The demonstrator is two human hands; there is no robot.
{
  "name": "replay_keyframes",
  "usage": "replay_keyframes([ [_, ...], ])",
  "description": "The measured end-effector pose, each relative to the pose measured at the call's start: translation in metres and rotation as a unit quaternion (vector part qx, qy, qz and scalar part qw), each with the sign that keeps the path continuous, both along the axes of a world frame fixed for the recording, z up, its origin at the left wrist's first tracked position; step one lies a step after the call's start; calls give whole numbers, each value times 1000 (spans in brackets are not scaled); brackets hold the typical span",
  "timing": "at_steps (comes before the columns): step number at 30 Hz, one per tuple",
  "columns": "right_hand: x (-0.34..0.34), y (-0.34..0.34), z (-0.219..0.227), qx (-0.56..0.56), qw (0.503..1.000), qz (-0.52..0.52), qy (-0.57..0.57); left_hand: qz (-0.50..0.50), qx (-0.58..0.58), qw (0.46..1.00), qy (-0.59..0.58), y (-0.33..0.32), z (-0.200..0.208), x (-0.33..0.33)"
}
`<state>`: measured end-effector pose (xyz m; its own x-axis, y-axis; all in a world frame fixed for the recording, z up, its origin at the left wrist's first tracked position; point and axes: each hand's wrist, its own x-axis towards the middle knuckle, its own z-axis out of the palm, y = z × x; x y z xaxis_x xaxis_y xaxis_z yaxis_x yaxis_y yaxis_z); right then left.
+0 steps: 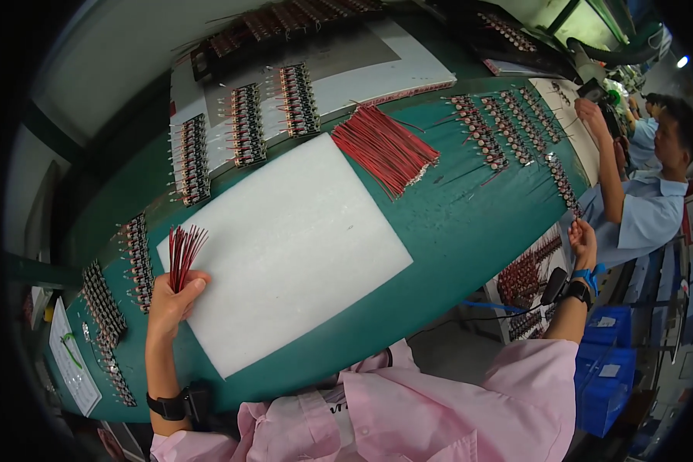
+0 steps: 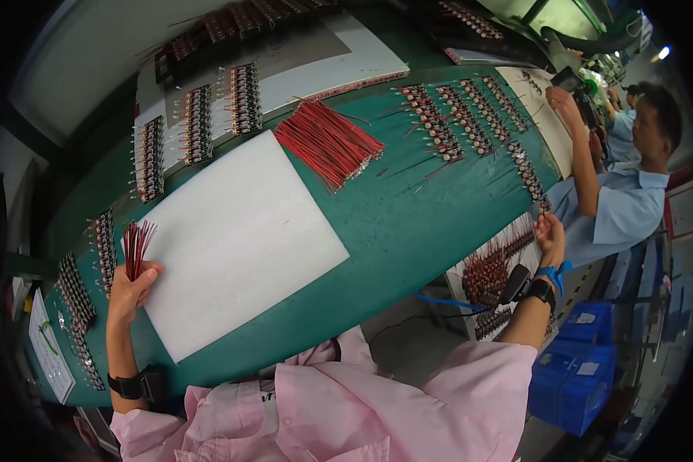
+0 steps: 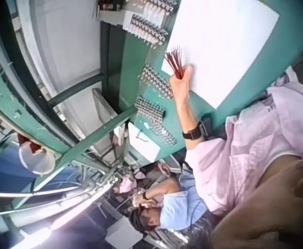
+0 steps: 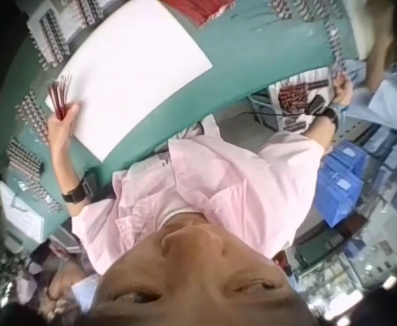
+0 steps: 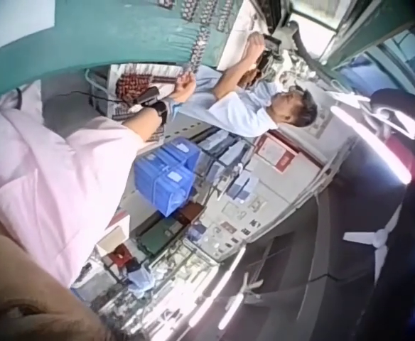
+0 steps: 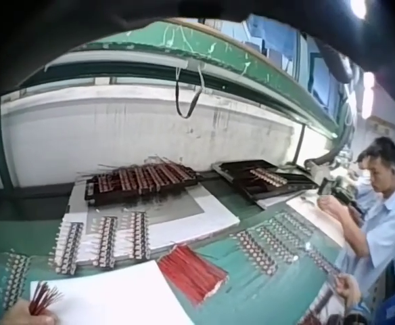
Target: The person picks up a circuit board from a stack and places it on a foam pad. They take a bundle of wires and insert individual wires into the circuit board one by one before moving the completed board to a different stack.
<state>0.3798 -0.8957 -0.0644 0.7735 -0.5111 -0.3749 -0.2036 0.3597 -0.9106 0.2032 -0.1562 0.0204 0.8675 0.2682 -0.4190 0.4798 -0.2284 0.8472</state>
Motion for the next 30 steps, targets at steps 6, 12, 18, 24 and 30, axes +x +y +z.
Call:
replay_keyframes([
  [6, -4, 3, -5, 28, 998, -35, -51, 19, -2, 1000, -6, -6, 1, 0],
  [12, -45, 44, -12, -271, 933, 69, -227, 65, -30, 996, -52, 9, 3, -21],
  [18, -116, 167, 35, -63, 917, 298, -257, 86, -9, 990, -109, 27, 4, -47],
  [24, -124, 346, 117, 98, 855, 475, -184, 110, 302, 921, -220, 63, 27, -77],
  [30, -140, 476, 103, 64, 735, 673, -57, 102, 430, 894, -78, 125, 52, -53],
])
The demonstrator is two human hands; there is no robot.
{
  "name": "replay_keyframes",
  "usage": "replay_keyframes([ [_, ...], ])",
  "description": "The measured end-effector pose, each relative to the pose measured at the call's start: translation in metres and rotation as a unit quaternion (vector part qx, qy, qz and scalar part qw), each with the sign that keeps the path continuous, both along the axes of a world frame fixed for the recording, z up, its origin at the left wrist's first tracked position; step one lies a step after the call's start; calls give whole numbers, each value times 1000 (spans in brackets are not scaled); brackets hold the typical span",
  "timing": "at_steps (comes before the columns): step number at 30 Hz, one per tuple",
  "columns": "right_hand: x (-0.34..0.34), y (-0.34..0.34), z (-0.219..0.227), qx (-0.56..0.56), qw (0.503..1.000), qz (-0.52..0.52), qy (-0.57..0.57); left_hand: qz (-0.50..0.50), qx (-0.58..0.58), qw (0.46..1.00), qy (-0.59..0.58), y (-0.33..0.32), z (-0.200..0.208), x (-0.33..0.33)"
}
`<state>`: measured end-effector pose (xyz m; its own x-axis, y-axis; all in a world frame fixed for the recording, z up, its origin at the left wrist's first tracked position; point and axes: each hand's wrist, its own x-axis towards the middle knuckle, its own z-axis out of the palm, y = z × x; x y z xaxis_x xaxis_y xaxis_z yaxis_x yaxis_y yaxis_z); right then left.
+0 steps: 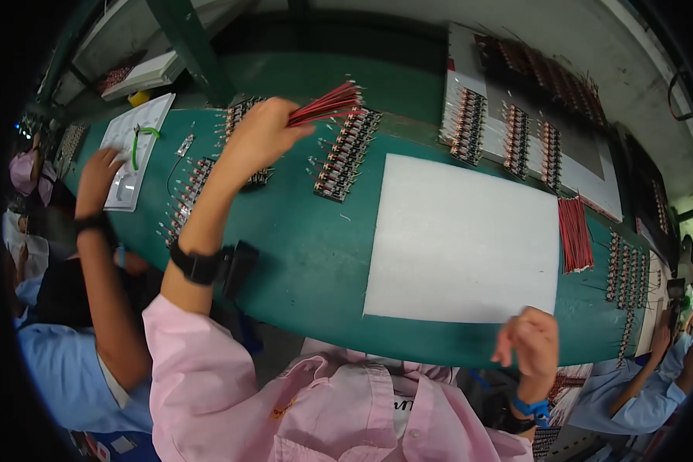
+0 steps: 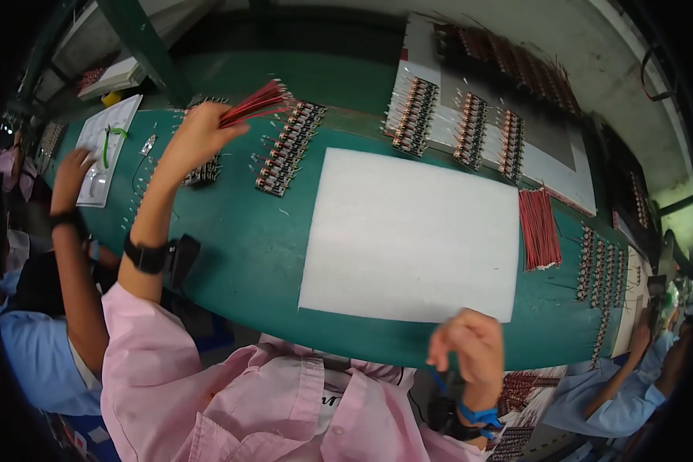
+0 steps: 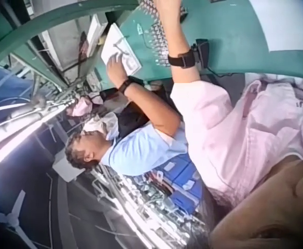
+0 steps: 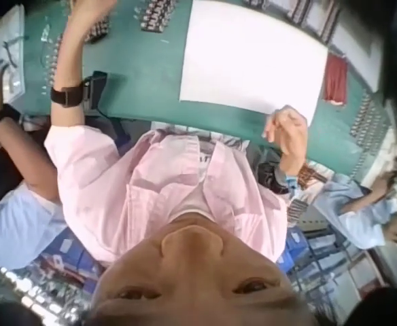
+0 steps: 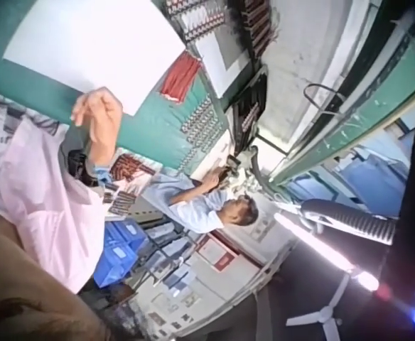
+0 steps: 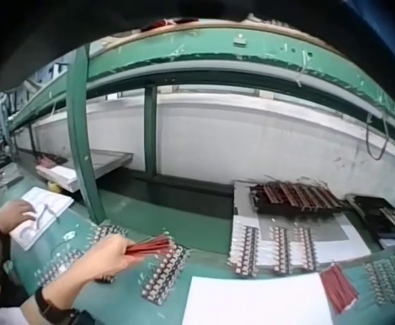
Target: The person picks up a circuit board from a stack and places it on a foam pad. They take a bundle of wires and insert individual wires into the circuit board one by one before moving the completed board to a different stack.
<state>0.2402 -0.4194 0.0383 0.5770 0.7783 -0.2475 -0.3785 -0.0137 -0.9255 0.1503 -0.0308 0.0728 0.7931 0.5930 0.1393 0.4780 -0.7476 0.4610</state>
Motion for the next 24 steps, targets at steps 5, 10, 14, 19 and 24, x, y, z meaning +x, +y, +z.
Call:
replay_keyframes([
  [5, -15, 23, -9, -17, 997, 69, 39, -63, 49, 995, 68, 13, -31, 36],
  [10, -13, 5, -14, 13, 996, 55, 75, -7, 129, 983, 129, 3, -33, 52],
  [14, -10, -11, -19, 22, 996, 32, 76, -25, 114, 981, 155, 3, -34, 61],
  [19, -8, -20, -25, 31, 996, 23, 78, 6, 122, 977, 172, 2, -41, 66],
  [24, -9, -25, -27, 40, 995, 19, 88, 47, 101, 979, 168, 2, -51, 70],
])
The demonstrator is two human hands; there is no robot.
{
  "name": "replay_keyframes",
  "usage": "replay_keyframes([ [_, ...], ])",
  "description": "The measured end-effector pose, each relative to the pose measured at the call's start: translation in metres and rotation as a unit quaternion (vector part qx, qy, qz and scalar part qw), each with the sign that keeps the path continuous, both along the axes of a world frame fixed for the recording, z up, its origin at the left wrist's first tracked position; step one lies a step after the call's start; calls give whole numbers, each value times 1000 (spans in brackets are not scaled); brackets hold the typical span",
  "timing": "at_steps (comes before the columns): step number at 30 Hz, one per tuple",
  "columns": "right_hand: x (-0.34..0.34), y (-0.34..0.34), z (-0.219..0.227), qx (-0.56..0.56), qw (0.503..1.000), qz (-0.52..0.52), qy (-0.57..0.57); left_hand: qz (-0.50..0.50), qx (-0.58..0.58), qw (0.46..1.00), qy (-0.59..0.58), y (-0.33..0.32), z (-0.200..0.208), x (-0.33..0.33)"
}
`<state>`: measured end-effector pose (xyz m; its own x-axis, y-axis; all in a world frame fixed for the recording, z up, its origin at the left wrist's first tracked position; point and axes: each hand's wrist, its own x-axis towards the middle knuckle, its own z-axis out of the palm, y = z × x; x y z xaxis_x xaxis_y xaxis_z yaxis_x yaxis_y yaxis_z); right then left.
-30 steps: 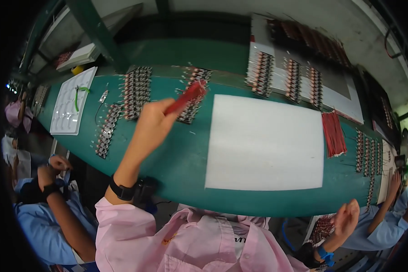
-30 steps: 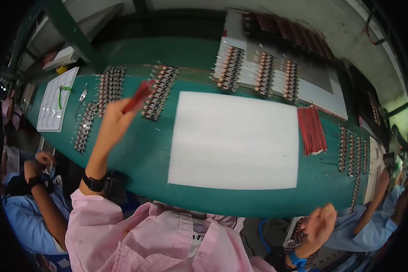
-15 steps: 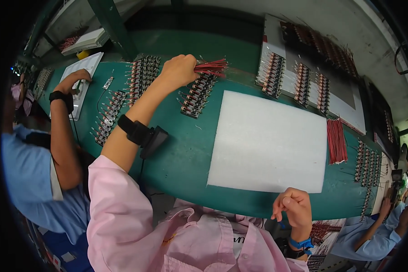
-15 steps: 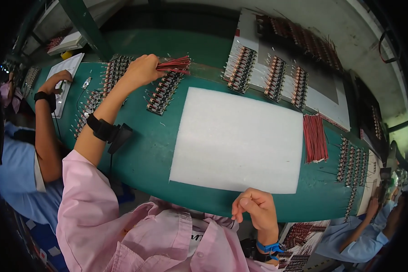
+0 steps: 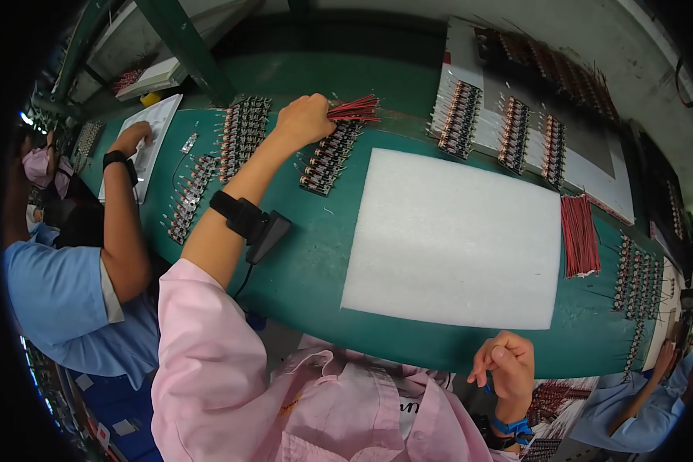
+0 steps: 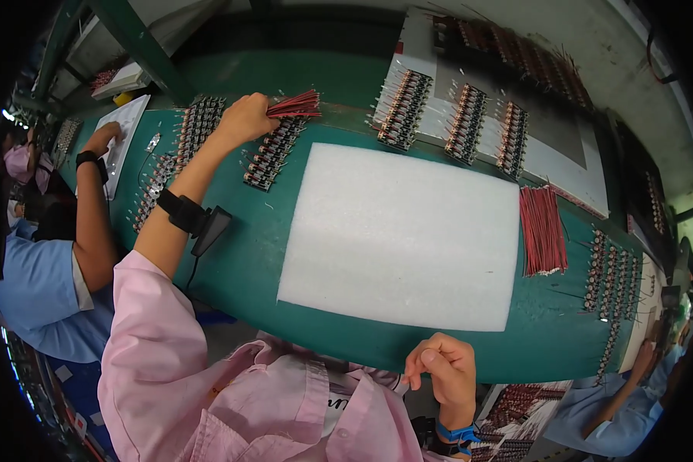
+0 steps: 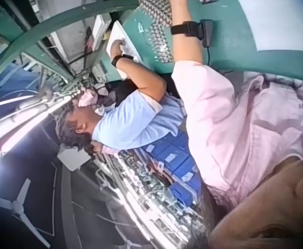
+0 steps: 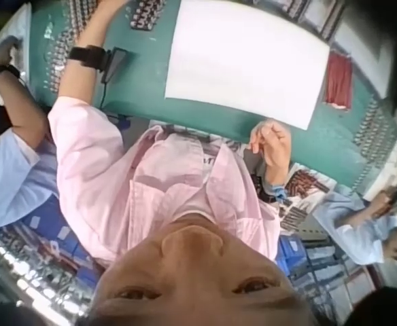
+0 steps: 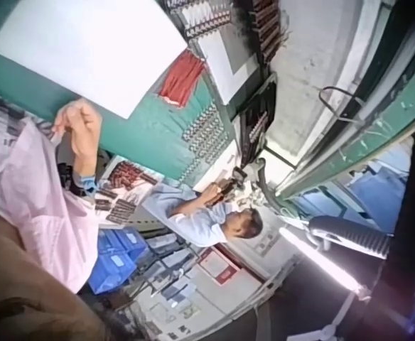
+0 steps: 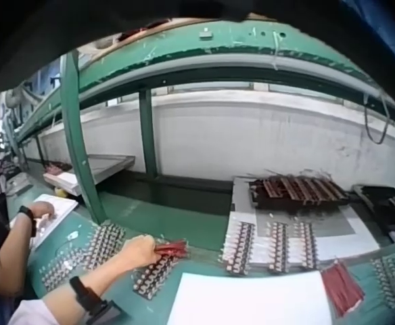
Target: The person picks up a circuit board from a stack and places it on a foam pad. They take a bundle of wires and insert individual wires into the circuit board one by one before moving the completed board to a different stack.
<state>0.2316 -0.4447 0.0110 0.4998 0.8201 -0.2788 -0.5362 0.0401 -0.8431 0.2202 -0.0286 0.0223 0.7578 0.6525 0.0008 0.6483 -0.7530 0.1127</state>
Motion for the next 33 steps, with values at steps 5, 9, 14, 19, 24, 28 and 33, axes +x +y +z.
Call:
replay_keyframes([
  [5, -6, 3, 1, 11, 1000, 17, -5, 42, -52, 997, -25, 4, 0, -4],
  [9, -13, 9, 0, 12, 999, 43, -17, 54, -67, 995, -41, 5, 7, -12],
  [14, -24, 21, 5, -16, 992, 87, -86, 46, -96, 991, -76, -12, 23, -22],
  [19, -40, 36, 3, -37, 969, 114, -215, 12, -115, 986, -117, -36, 37, -24],
  [24, -46, 48, -14, -65, 924, 105, -362, 9, -72, 993, -96, -51, 64, -25],
  [28, -54, 48, -13, -63, 902, 80, -419, 37, -160, 984, -64, -52, 67, -27],
  [33, -55, 61, -17, -65, 799, -77, -593, 50, -273, 959, -54, -73, 57, -22],
])
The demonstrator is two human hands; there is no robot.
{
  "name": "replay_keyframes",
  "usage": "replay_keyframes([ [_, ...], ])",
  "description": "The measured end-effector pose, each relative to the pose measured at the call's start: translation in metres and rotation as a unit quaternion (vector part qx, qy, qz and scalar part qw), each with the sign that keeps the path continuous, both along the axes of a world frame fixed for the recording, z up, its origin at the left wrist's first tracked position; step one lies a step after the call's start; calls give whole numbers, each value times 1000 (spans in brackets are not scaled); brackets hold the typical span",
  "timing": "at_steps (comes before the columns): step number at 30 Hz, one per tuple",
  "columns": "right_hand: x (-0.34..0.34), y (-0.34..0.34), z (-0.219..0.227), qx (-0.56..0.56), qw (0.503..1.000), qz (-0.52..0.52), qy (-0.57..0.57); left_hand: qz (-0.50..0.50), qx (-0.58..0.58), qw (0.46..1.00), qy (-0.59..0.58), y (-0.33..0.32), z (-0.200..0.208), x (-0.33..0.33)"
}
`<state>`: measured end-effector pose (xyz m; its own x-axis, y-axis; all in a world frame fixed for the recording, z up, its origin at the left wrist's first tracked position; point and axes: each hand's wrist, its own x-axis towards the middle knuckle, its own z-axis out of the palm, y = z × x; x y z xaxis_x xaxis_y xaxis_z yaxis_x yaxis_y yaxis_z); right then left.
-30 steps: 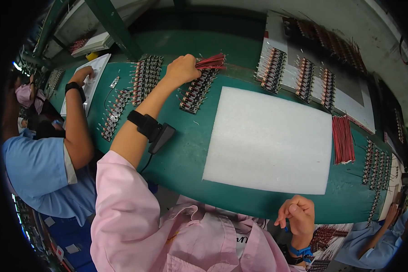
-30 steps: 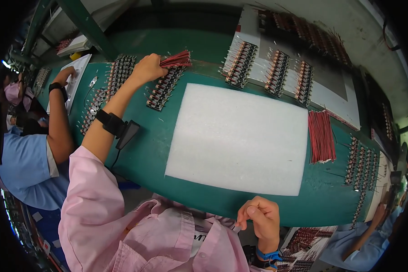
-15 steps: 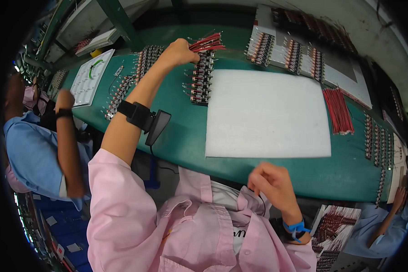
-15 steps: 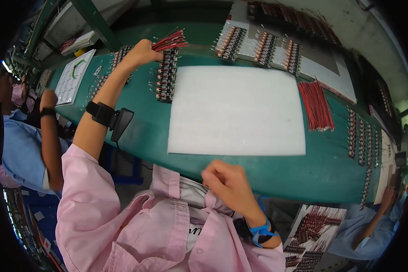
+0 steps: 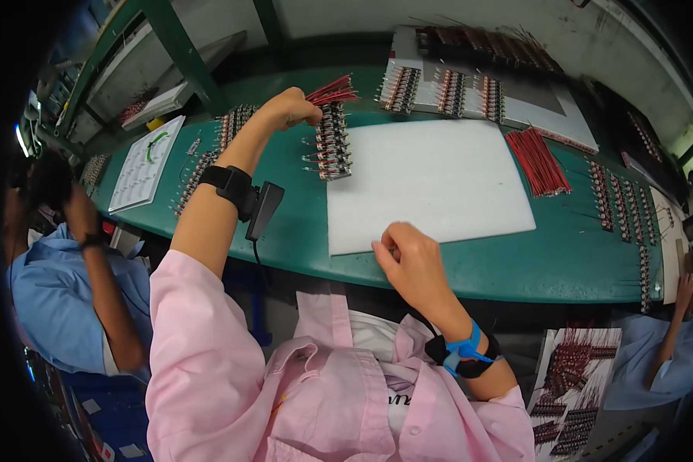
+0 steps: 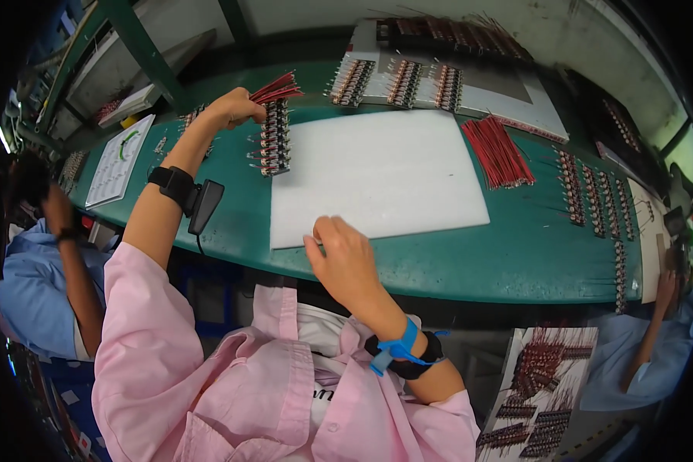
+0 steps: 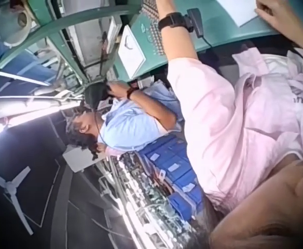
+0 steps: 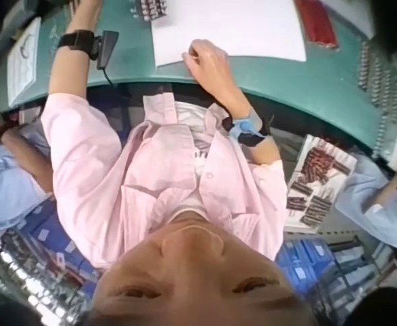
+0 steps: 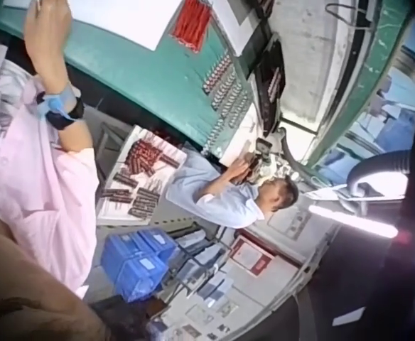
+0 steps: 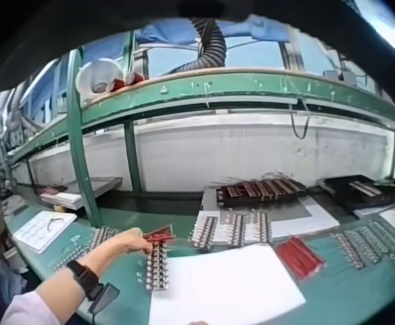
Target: The person picks up a circuit board from a stack and places it on a foam pad. They take a bundle of wires and insert individual wires into the circuit board one by one before moving the completed board to a different stack.
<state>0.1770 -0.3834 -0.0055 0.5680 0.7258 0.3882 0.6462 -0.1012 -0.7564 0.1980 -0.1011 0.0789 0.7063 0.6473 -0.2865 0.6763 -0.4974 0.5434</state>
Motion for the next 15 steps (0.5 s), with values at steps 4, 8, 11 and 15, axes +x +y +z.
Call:
replay_keyframes([
  [4, 13, 13, -5, 51, 981, -86, -166, -9, -50, 998, -23, -33, -14, 2],
  [8, 12, 10, -8, -10, 971, -138, -195, -14, -67, 997, -38, -44, -35, 1],
  [11, 17, 8, -15, -18, 963, -161, -214, 13, -56, 998, 11, -54, -40, 4],
  [15, 18, 5, -21, -29, 957, -183, -225, 45, -77, 996, 24, -60, -47, -1],
])
